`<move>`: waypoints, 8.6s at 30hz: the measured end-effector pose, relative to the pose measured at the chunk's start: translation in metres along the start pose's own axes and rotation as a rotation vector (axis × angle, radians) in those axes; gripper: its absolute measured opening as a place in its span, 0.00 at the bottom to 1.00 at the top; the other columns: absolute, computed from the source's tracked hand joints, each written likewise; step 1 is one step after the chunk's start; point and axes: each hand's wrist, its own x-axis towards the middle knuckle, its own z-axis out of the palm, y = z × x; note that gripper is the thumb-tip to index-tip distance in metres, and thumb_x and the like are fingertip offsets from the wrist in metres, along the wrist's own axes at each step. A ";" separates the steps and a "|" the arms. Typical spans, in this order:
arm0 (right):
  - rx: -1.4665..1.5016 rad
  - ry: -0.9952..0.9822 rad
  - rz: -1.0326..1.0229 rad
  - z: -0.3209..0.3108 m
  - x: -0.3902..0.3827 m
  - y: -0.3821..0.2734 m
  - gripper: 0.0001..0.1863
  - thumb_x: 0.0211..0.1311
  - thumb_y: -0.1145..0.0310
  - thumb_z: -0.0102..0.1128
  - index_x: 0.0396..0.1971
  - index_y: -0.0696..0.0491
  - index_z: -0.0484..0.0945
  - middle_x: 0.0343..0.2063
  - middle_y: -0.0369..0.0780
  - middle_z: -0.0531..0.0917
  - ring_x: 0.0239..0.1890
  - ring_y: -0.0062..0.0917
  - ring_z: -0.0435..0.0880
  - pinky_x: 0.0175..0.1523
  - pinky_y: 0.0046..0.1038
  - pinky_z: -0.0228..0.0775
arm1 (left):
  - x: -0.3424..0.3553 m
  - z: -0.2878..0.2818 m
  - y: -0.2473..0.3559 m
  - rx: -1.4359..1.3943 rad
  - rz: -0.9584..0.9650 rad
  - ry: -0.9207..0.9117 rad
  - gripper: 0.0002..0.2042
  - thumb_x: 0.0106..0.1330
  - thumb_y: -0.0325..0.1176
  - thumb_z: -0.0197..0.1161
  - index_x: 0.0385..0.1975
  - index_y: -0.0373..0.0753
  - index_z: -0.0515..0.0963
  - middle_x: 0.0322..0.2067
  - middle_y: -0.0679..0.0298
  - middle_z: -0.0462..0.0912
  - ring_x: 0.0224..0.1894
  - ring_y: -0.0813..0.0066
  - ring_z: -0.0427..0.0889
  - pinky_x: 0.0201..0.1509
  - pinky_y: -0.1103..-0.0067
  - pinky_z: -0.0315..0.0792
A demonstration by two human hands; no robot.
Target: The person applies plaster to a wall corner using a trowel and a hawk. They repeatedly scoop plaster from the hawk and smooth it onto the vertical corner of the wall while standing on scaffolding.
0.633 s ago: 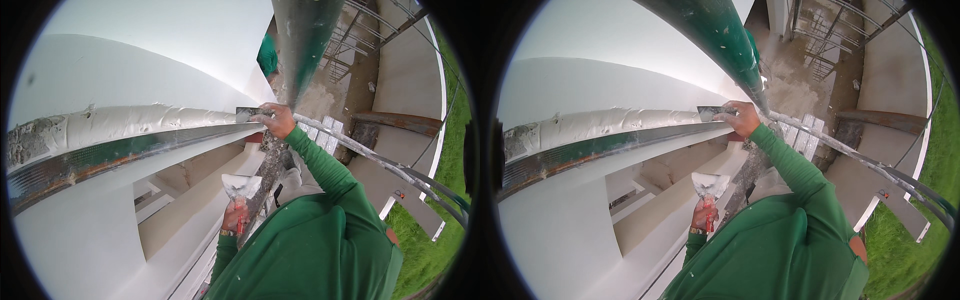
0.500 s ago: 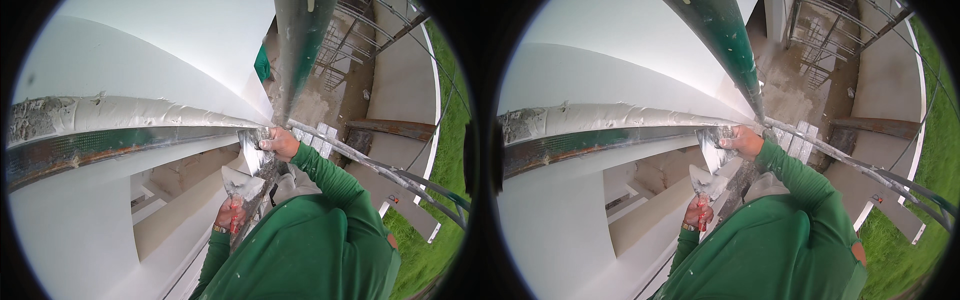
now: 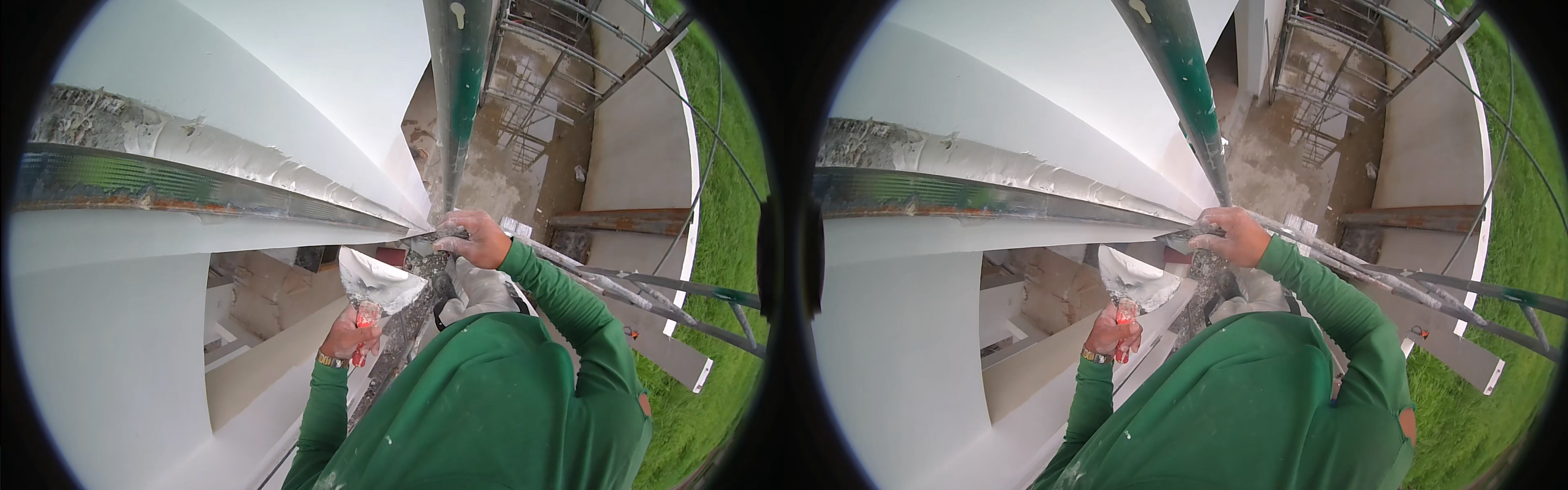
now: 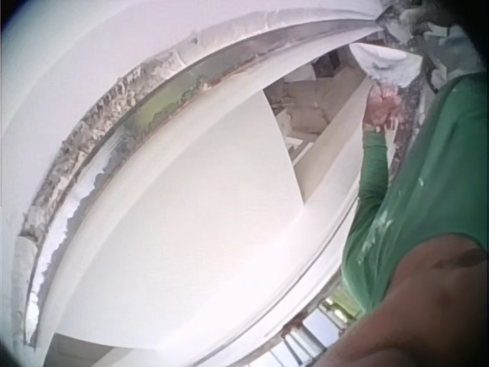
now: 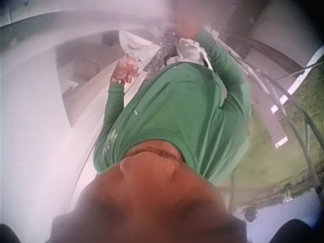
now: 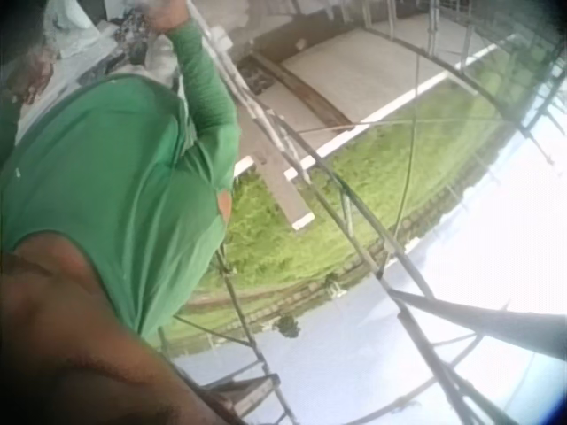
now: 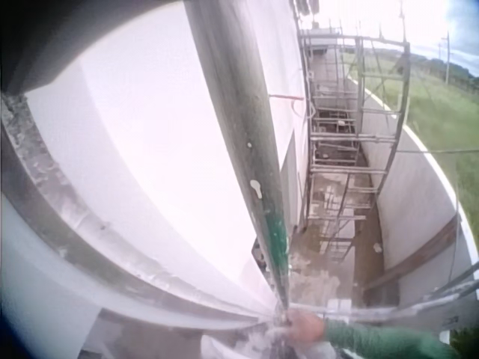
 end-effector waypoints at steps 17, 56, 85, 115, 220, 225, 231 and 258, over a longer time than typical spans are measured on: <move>-0.335 0.444 -0.582 0.059 0.055 0.033 0.22 0.41 0.79 0.65 0.42 0.51 0.84 0.39 0.36 0.83 0.41 0.31 0.81 0.43 0.33 0.74 | -0.009 -0.025 -0.020 0.959 -0.082 0.407 0.38 0.57 0.34 0.66 0.66 0.30 0.54 0.48 0.45 0.75 0.29 0.63 0.82 0.31 0.70 0.78; 0.764 -0.291 0.505 0.086 -0.011 0.071 0.20 0.61 0.63 0.67 0.47 0.61 0.80 0.38 0.36 0.85 0.38 0.15 0.78 0.47 0.23 0.71 | 0.017 -0.022 -0.038 0.260 -0.318 -0.034 0.13 0.59 0.28 0.68 0.38 0.30 0.72 0.15 0.68 0.74 0.14 0.80 0.73 0.27 0.77 0.77; 1.326 0.381 0.516 0.106 0.044 0.029 0.15 0.66 0.73 0.54 0.51 0.61 0.74 0.41 0.42 0.83 0.42 0.27 0.83 0.50 0.28 0.74 | 0.023 -0.058 -0.174 0.944 0.013 0.820 0.23 0.59 0.32 0.60 0.54 0.32 0.69 0.34 0.45 0.82 0.37 0.47 0.83 0.41 0.63 0.75; 0.200 -0.082 -0.050 0.001 0.065 -0.005 0.24 0.59 0.76 0.53 0.57 0.49 0.75 0.48 0.46 0.80 0.49 0.45 0.77 0.54 0.39 0.71 | 0.015 -0.003 -0.085 -0.215 0.017 0.297 0.15 0.64 0.30 0.60 0.47 0.37 0.66 0.18 0.64 0.71 0.14 0.77 0.70 0.20 0.78 0.72; -0.051 -0.066 -0.337 -0.029 0.149 -0.128 0.18 0.49 0.76 0.52 0.41 0.58 0.81 0.32 0.51 0.83 0.37 0.48 0.81 0.47 0.40 0.73 | -0.006 0.036 -0.060 -0.318 0.290 0.437 0.12 0.68 0.28 0.55 0.47 0.32 0.64 0.14 0.66 0.69 0.11 0.75 0.69 0.14 0.77 0.69; 0.259 -0.155 -0.648 -0.019 0.105 -0.110 0.29 0.43 0.85 0.56 0.52 0.55 0.78 0.47 0.46 0.82 0.49 0.44 0.79 0.54 0.39 0.74 | -0.036 0.075 0.001 -0.546 0.501 -0.082 0.26 0.66 0.30 0.54 0.63 0.32 0.55 0.12 0.63 0.70 0.08 0.75 0.69 0.12 0.80 0.68; -0.268 -0.150 -0.450 -0.026 0.089 -0.082 0.29 0.42 0.83 0.57 0.51 0.56 0.77 0.46 0.44 0.82 0.47 0.40 0.79 0.53 0.37 0.75 | -0.049 0.088 0.029 -0.464 0.578 -0.071 0.24 0.65 0.30 0.57 0.58 0.28 0.59 0.11 0.62 0.71 0.08 0.75 0.70 0.12 0.80 0.69; -0.308 0.244 -0.580 -0.022 0.151 -0.184 0.11 0.52 0.71 0.69 0.35 0.60 0.82 0.33 0.44 0.84 0.30 0.27 0.77 0.35 0.30 0.72 | -0.044 0.054 0.001 0.801 0.333 0.764 0.28 0.62 0.34 0.62 0.61 0.32 0.63 0.33 0.48 0.82 0.33 0.51 0.83 0.41 0.67 0.75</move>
